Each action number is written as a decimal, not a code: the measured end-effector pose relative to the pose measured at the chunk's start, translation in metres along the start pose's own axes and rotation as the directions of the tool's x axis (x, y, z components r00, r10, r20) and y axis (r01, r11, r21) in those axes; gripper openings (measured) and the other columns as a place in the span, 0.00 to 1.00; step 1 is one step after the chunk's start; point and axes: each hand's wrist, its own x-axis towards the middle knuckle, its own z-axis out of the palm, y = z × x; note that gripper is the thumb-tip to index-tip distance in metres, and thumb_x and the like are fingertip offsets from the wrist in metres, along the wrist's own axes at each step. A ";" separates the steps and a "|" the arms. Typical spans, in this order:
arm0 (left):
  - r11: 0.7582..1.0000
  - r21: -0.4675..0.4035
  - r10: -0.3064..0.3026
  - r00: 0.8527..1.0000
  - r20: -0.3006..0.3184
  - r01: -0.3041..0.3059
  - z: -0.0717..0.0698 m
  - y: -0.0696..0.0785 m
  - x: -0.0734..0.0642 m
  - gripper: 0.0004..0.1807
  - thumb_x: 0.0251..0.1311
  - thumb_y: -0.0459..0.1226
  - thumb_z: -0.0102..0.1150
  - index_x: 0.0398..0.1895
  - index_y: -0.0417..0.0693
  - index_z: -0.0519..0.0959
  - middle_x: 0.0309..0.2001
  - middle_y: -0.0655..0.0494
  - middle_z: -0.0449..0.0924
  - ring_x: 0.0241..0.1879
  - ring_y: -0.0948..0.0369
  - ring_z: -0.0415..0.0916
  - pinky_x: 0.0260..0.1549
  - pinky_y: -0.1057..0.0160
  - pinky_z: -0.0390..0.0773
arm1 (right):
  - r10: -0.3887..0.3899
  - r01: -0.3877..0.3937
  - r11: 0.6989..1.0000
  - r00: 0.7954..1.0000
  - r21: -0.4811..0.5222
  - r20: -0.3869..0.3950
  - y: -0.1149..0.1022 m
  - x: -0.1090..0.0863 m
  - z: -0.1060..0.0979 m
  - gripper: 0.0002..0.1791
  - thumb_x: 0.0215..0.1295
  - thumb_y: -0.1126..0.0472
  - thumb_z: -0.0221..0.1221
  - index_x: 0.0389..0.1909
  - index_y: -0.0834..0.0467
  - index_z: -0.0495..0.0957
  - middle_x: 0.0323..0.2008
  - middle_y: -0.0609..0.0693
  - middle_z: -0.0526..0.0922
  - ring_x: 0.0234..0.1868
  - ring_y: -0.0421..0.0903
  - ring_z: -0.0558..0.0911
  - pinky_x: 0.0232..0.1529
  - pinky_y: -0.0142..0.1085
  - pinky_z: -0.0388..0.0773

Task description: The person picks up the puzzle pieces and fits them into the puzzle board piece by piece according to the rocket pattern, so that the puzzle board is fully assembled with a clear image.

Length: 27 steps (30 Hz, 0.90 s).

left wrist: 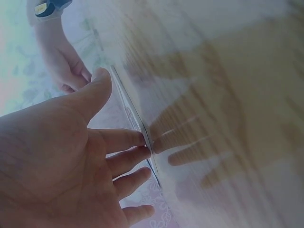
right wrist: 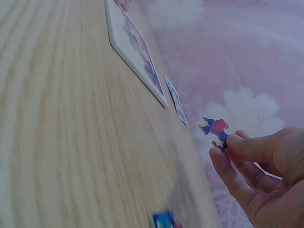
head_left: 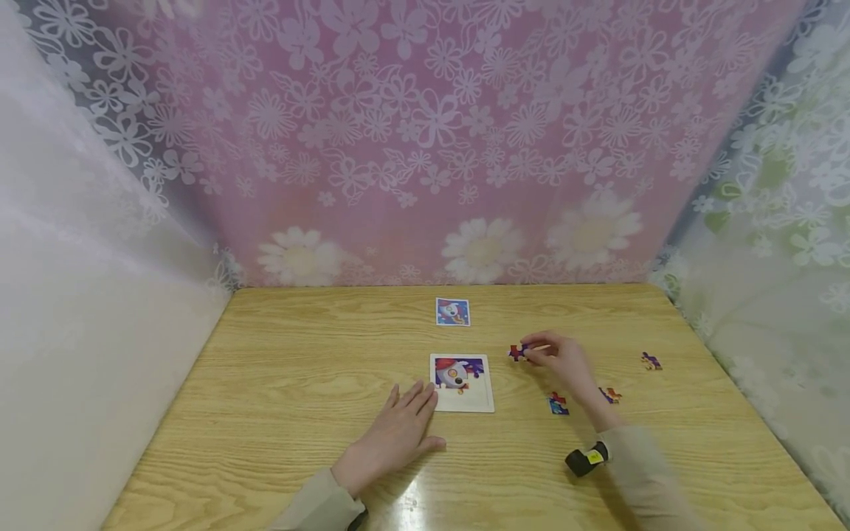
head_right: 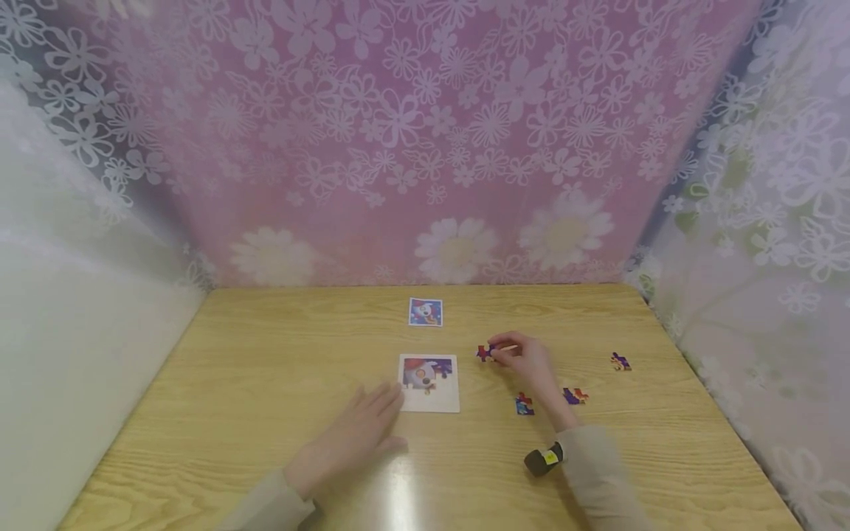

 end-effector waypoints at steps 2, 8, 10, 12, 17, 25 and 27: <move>1.000 0.000 0.002 1.000 -0.001 -0.002 0.000 0.000 0.000 0.42 0.71 0.59 0.51 0.76 0.38 0.63 0.77 0.45 0.58 0.77 0.47 0.54 0.74 0.40 0.55 | -0.008 0.008 1.000 1.000 -0.006 0.003 -0.001 0.001 0.007 0.11 0.69 0.64 0.64 0.50 0.62 0.84 0.44 0.59 0.87 0.39 0.49 0.88 0.38 0.38 0.87; 1.000 -0.002 0.004 1.000 -0.003 -0.004 0.001 -0.001 0.000 0.42 0.71 0.59 0.50 0.76 0.38 0.62 0.77 0.45 0.58 0.77 0.47 0.54 0.74 0.40 0.55 | -0.050 0.047 0.997 0.998 0.060 0.043 -0.007 0.003 0.026 0.10 0.66 0.69 0.65 0.48 0.64 0.84 0.41 0.60 0.87 0.36 0.48 0.88 0.36 0.37 0.86; 1.000 -0.003 0.003 1.000 -0.002 -0.003 0.002 -0.001 0.001 0.42 0.71 0.59 0.49 0.76 0.38 0.62 0.78 0.45 0.57 0.77 0.47 0.53 0.74 0.40 0.54 | -0.040 0.035 0.996 0.997 0.081 0.064 -0.010 0.003 0.032 0.10 0.66 0.70 0.65 0.47 0.65 0.84 0.41 0.60 0.87 0.36 0.48 0.87 0.36 0.38 0.87; 1.000 -0.002 0.001 1.000 -0.004 -0.001 0.003 -0.002 0.001 0.42 0.71 0.59 0.49 0.76 0.38 0.62 0.78 0.45 0.57 0.77 0.47 0.53 0.74 0.40 0.54 | -0.015 0.006 0.996 0.996 0.093 0.088 -0.013 0.002 0.038 0.10 0.65 0.71 0.65 0.47 0.65 0.84 0.41 0.60 0.87 0.35 0.48 0.87 0.36 0.38 0.87; 1.000 0.004 0.005 1.000 -0.011 -0.005 0.004 -0.002 0.001 0.42 0.71 0.59 0.49 0.76 0.38 0.62 0.77 0.45 0.58 0.77 0.47 0.54 0.74 0.40 0.54 | 0.025 -0.043 0.990 0.991 0.136 0.133 -0.021 -0.001 0.049 0.09 0.65 0.72 0.65 0.45 0.68 0.83 0.39 0.61 0.87 0.33 0.51 0.87 0.33 0.38 0.87; 1.000 -0.002 0.004 1.000 -0.011 -0.004 0.002 -0.002 0.001 0.42 0.71 0.59 0.49 0.76 0.38 0.63 0.77 0.45 0.58 0.77 0.47 0.54 0.74 0.39 0.55 | 0.077 -0.114 0.981 0.973 0.158 0.218 -0.023 -0.004 0.061 0.08 0.65 0.72 0.64 0.44 0.69 0.83 0.37 0.59 0.87 0.30 0.46 0.87 0.31 0.37 0.87; 1.000 -0.003 0.002 1.000 -0.009 -0.002 0.003 -0.002 0.001 0.42 0.71 0.59 0.49 0.76 0.38 0.62 0.78 0.45 0.57 0.77 0.47 0.53 0.74 0.39 0.54 | 0.077 -0.112 0.982 0.971 0.150 0.224 -0.023 -0.004 0.063 0.08 0.65 0.72 0.64 0.44 0.68 0.83 0.37 0.58 0.86 0.30 0.45 0.87 0.31 0.36 0.87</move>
